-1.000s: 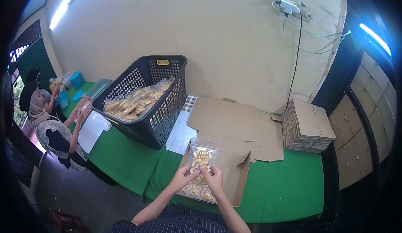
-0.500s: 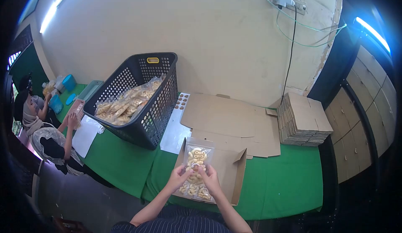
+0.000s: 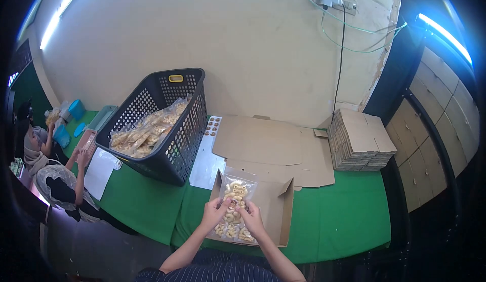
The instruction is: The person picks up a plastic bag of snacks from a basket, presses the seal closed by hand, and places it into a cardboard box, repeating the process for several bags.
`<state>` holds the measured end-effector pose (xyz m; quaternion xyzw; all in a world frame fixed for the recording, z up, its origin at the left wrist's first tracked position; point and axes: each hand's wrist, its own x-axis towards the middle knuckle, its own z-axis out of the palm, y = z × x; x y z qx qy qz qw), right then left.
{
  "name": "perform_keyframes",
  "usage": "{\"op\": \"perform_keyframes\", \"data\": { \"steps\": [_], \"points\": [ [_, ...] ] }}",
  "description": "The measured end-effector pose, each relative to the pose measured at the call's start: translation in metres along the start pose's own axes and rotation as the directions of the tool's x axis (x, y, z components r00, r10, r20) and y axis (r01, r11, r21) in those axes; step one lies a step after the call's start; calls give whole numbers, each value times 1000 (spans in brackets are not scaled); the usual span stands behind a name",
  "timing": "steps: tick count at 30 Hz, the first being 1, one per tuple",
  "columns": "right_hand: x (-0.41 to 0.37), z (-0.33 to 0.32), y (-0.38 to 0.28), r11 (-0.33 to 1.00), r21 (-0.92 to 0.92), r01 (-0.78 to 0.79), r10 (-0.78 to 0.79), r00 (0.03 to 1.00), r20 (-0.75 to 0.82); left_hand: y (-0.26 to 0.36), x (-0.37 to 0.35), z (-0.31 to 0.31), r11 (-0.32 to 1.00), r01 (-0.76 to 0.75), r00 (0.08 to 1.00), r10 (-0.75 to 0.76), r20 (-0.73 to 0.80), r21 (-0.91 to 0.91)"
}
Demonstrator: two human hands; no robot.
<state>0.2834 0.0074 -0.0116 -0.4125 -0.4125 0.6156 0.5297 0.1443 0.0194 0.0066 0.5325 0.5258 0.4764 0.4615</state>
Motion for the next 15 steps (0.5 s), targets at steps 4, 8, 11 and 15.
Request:
{"op": "perform_keyframes", "data": {
  "steps": [4, 8, 11, 15],
  "points": [
    [3, 8, -11, 1000, 5, -14, 15, 999, -44, -18, 0, 5, 999, -33, 999, 33, -18, -43],
    [10, 14, -6, 992, -97, 78, -88, 991, -104, -10, -2, 8, 999, -17, 999, 19, -45, 34],
    [14, 7, 5, 975, -194, 104, -119, 990, -70, -9, -2, 5, 999, -44, 998, 43, -47, -14],
    [12, 5, 6, 972, -210, 107, -119, 992, -47, -17, 3, -3, 996, 61, 993, -53, 110, -72]
  ]
}}
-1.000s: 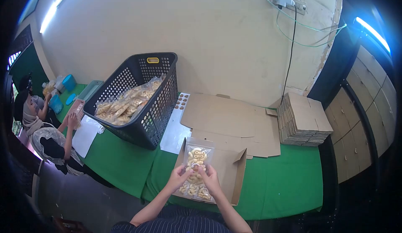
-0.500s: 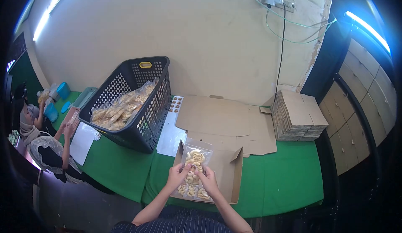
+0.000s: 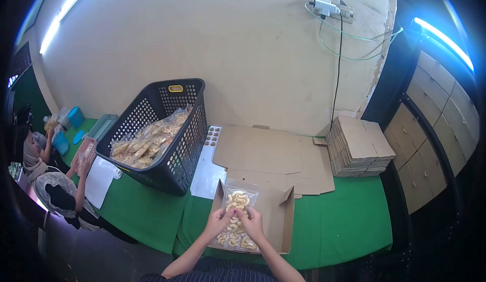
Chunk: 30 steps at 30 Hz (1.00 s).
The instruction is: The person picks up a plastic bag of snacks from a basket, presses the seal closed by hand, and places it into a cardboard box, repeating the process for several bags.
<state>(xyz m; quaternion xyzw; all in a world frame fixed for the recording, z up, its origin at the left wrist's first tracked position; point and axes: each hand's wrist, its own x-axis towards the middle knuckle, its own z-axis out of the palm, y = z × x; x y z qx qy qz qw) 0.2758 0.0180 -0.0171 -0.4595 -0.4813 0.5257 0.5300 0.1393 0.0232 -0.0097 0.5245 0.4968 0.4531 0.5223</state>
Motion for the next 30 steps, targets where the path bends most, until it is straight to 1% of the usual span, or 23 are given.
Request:
{"op": "perform_keyframes", "data": {
  "steps": [1, 2, 5, 6, 8, 9, 10, 11, 12, 13, 15, 16, 19, 20, 22, 23, 26, 29, 30],
  "points": [
    [0, 1, -2, 1000, -9, 11, -11, 1000, -8, -4, 3, -8, 998, 35, 997, -38, 73, 44],
    [-2, 2, -5, 998, 52, 21, -20, 1000, -13, -7, 6, -16, 994, 67, 986, -80, 144, 91],
    [-5, -4, 13, 981, 188, -49, 51, 999, -6, 23, 9, -30, 991, -23, 968, -10, 249, 129],
    [-5, -5, 10, 979, 181, -90, 89, 996, 17, 21, 15, -30, 997, -79, 969, 80, 233, -11],
    [-7, -5, 0, 971, 166, -174, 165, 984, 68, 24, 23, -27, 987, -103, 990, 114, 79, -124],
    [-5, -3, -2, 990, 65, -121, 115, 989, 94, 27, 25, -24, 976, -123, 992, 124, -9, -179],
    [-4, 0, -4, 998, -30, -61, 64, 991, 120, 24, 28, -22, 970, -55, 998, 43, -53, -238],
    [-2, 3, -5, 993, -121, 5, 13, 989, 150, 25, 28, -20, 971, -69, 997, 57, -56, -230],
    [-1, 5, -12, 995, -92, 32, -21, 993, 118, 29, 29, -19, 972, -82, 996, 72, -57, -221],
    [3, 8, -18, 999, -15, 48, -47, 996, 80, 33, 29, -19, 973, -95, 995, 85, -55, -211],
    [10, 13, -28, 987, 134, 84, -84, 996, -5, 42, 23, -20, 992, -122, 992, 123, 15, -17],
    [15, 9, -33, 994, -14, 109, -109, 994, 15, 44, 21, -20, 987, -141, 989, 137, 53, 79],
    [21, 4, -42, 939, -241, 247, -224, 967, 118, 36, 20, -16, 980, -190, 982, 189, 23, 63],
    [20, 7, -43, 925, -255, 283, -270, 959, 84, 33, 21, -15, 974, -199, 979, 203, -29, 106],
    [18, 16, -49, 888, -291, 355, -364, 931, 24, 44, 18, -14, 967, -210, 973, 221, -68, 141],
    [16, 18, -52, 865, -333, 377, -391, 920, 24, 50, 16, -14, 963, -216, 969, 232, -89, 159],
    [8, 26, -59, 790, -437, 430, -469, 883, 21, 53, 14, -15, 981, -146, 967, 170, -190, 130],
    [7, 33, -67, 788, -429, 441, -487, 873, 2, 64, 12, -10, 942, -301, 884, 334, -327, 148],
    [7, 35, -70, 787, -421, 450, -497, 868, -3, 64, 13, -10, 933, -320, 871, 358, -337, 164]
  ]
}}
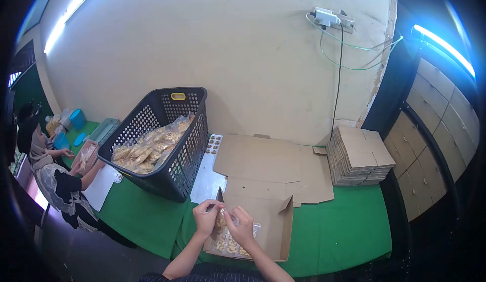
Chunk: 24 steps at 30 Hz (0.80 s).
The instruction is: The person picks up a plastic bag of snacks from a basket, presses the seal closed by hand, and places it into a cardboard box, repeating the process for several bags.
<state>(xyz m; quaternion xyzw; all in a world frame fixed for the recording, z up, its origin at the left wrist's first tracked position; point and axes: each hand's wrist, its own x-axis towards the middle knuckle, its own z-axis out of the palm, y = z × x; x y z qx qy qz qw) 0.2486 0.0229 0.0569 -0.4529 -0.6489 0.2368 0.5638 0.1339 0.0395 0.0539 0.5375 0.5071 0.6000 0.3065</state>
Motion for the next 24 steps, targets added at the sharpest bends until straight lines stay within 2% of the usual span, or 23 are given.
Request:
{"op": "perform_keyframes", "data": {
  "steps": [5, 8, 12, 18, 24],
  "points": [
    [2, 3, -5, 999, -7, 41, -41, 999, -5, -2, 8, -5, 994, -69, 997, 72, -32, 90],
    [2, 3, -12, 999, 24, 38, -38, 999, -6, -3, 14, -11, 985, -76, 997, 71, 35, 155],
    [-5, 7, -6, 999, 45, 16, -18, 999, 29, -19, 13, -10, 984, -113, 994, 114, 5, 140],
    [-11, 3, -2, 997, 81, -8, 0, 996, 93, -25, 15, -10, 983, -68, 998, 67, 11, 171],
    [-18, -1, -1, 993, 108, -56, 44, 992, 115, -25, 18, -7, 963, -164, 986, 165, 14, 215]
  ]
}}
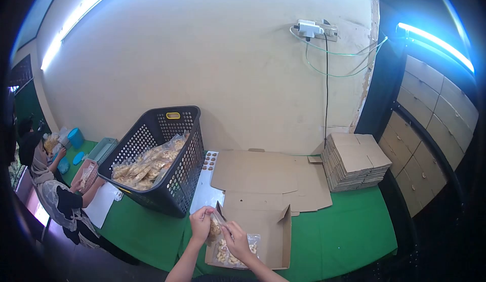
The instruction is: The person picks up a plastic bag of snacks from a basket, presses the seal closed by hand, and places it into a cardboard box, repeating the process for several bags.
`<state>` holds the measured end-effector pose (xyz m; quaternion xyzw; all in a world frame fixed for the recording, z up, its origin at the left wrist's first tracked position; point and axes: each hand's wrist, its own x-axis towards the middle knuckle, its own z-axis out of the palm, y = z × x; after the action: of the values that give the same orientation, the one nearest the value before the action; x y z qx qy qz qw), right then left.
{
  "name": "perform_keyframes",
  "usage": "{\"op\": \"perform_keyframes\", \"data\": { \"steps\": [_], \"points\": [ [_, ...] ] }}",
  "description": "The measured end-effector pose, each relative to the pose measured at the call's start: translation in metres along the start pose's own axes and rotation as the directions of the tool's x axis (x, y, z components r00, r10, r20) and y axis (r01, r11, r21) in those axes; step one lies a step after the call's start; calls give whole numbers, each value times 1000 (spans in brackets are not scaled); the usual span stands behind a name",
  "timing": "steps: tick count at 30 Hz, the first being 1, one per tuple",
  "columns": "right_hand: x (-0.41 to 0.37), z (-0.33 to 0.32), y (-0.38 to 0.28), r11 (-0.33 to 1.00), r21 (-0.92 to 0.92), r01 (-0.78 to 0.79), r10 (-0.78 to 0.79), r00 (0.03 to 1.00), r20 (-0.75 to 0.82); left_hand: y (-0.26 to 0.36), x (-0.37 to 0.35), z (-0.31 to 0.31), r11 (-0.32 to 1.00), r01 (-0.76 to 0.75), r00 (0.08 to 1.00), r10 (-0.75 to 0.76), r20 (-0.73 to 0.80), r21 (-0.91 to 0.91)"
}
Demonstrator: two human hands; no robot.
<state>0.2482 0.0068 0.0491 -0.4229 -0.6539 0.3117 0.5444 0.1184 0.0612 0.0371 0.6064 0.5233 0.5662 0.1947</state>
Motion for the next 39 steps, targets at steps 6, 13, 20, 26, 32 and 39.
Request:
{"op": "perform_keyframes", "data": {
  "steps": [6, 13, 20, 26, 32, 39],
  "points": [
    [-5, 1, 7, 993, -60, 104, -102, 994, 35, 8, 3, -7, 961, -229, 972, 235, -22, 157],
    [-2, 1, 15, 996, 53, -76, 83, 988, -131, 24, -1, -12, 971, -211, 977, 206, 53, 116],
    [-11, 1, 25, 954, 237, -183, 173, 983, 60, 26, -20, -14, 957, -289, 895, 266, 358, 12],
    [-16, -2, 22, 999, -36, -26, 26, 999, 20, 13, -22, -17, 991, 57, 939, -12, 345, -123],
    [5, -24, -19, 861, -504, 70, -29, 996, 89, 7, -37, -16, 987, -128, 911, 155, 383, -94],
    [-17, -26, -14, 978, -185, 99, -65, 982, 179, 10, -57, -22, 1000, 4, 942, 7, 336, -30]
  ]
}}
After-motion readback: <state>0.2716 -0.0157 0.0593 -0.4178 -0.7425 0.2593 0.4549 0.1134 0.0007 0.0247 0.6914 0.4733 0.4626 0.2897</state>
